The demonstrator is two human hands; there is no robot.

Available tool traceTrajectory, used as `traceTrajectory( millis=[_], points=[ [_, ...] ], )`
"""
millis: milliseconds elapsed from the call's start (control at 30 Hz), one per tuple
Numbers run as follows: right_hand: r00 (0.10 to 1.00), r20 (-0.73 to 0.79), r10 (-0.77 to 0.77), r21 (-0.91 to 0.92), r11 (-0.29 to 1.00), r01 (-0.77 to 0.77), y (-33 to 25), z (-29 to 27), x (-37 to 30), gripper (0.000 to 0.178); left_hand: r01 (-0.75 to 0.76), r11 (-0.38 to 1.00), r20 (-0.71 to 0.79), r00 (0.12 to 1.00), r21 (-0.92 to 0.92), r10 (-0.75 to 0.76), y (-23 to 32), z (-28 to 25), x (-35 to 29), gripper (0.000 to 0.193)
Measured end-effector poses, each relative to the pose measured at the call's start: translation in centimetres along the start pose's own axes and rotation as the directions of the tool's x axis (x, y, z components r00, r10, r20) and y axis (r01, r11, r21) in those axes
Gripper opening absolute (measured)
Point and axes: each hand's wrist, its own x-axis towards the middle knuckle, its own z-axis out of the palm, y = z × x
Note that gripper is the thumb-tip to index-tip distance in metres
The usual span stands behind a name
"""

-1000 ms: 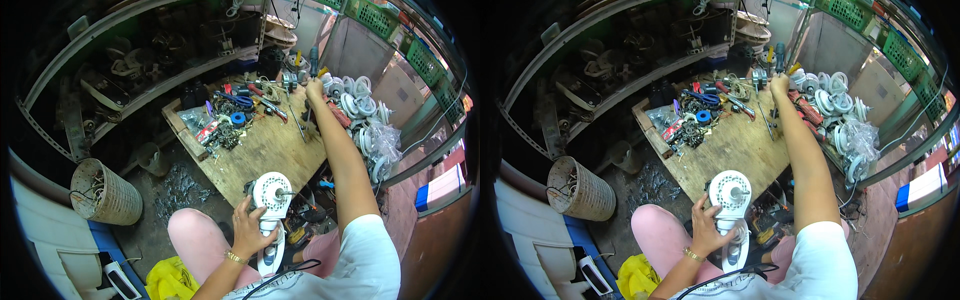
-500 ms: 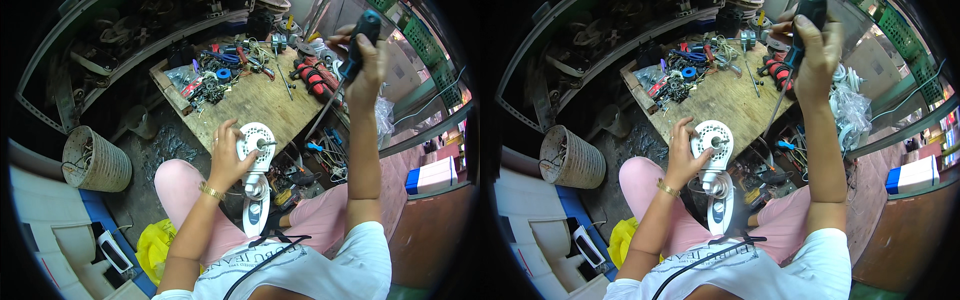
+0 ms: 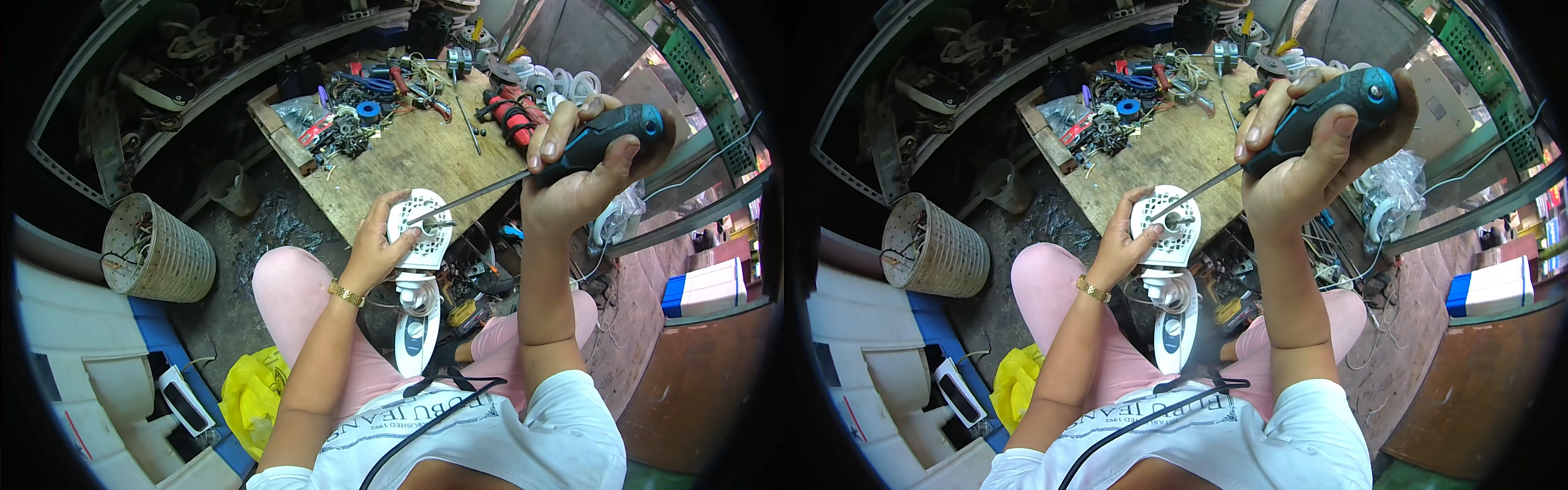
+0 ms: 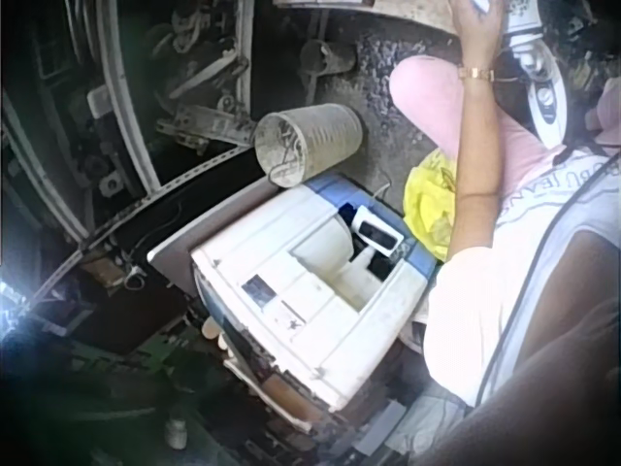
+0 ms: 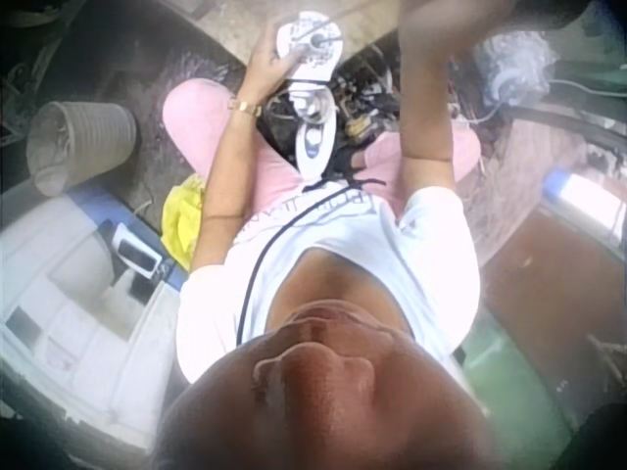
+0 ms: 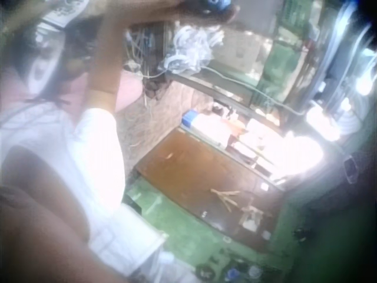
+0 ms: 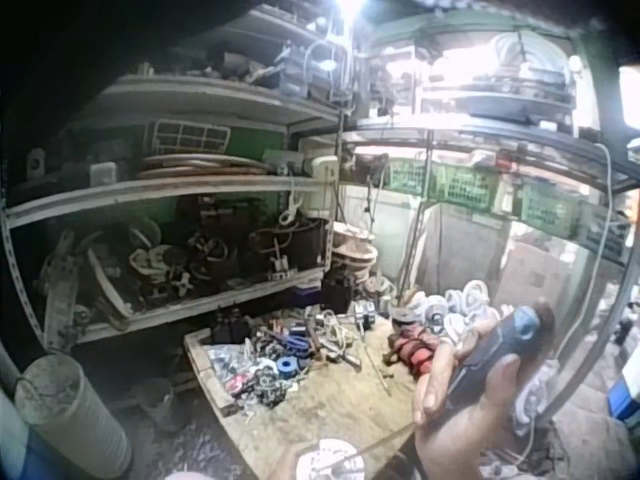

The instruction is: The person retrieves a fan motor from a yellow bag and uses a screwdriver to work on the white plastic housing.

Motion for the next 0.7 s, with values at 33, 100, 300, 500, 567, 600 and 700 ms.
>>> traceTrajectory(
  millis=[33,100,300,500,567,600,700],
  points=[
    [1.0,-0.006,0.004,0.007,1.0,-0.004,0.0,0.2,-0.3,0.055,-0.002,1.0,-0.001,1.0,-0.007,0.002,0.0,0.0,0.0,0.055],
    [0.999,-0.01,-0.054,-0.071,0.996,0.053,0.0,0.5,-0.5,0.054,-0.001,1.0,-0.003,1.0,-0.014,0.0,0.0,0.0,0.1,0.055],
    [1.0,-0.001,-0.006,-0.14,0.99,0.005,0.1,0.1,-0.9,0.046,-0.016,1.0,-0.006,1.0,0.018,0.016,0.1,-0.1,0.2,0.055],
    [0.996,0.057,-0.061,-0.159,0.985,0.07,-1.4,-0.8,-0.9,0.051,0.012,1.0,0.005,1.0,0.015,-0.012,0.3,-0.1,0.3,0.054],
    [0.988,0.041,-0.149,-0.353,0.923,0.153,-2.9,0.9,-0.5,0.044,-0.015,0.999,-0.02,1.0,0.041,0.015,0.0,-0.1,0.3,0.053],
    [0.991,0.025,-0.135,-0.386,0.913,0.134,-3.6,1.6,-0.5,0.036,-0.012,0.999,-0.024,1.0,0.041,0.013,-0.2,-0.2,0.2,0.053],
    [0.995,0.093,0.029,-0.278,0.961,-0.002,-3.5,1.8,-0.8,0.029,-0.01,0.993,-0.039,0.999,0.119,0.014,-0.8,-0.4,-0.1,0.052]
  ],
)
